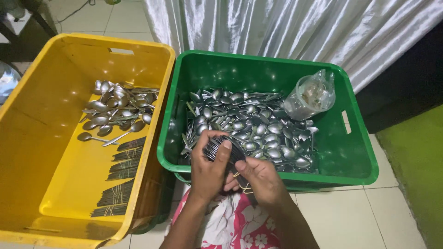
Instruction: Bundling metal spoons together using rubber bands
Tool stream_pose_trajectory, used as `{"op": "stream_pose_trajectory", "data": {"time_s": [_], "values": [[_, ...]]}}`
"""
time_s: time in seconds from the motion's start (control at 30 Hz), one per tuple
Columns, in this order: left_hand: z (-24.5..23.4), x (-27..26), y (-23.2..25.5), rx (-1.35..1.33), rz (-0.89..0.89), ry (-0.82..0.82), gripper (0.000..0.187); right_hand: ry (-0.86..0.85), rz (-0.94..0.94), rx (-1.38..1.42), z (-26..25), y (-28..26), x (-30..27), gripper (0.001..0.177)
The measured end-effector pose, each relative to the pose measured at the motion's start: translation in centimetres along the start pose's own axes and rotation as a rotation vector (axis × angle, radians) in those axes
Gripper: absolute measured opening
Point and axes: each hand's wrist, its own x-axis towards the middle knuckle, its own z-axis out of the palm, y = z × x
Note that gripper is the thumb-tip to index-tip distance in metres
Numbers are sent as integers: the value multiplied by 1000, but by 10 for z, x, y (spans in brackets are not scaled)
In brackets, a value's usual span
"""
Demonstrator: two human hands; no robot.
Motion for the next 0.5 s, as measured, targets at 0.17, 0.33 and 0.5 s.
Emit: {"op": "stream_pose_trajectory", "data": {"time_s": [0.17, 0.33, 0.5], "values": [[-8, 12, -1, -2, 60, 60, 17, -167, 73, -71, -3, 5, -4, 41], [-9, 8, -13, -41, 9, 60, 22, -167, 172, -174, -5, 2, -5, 40], [-4, -4, -20, -143, -86, -62, 22, -242, 58, -131, -10, 23, 1, 32]]}}
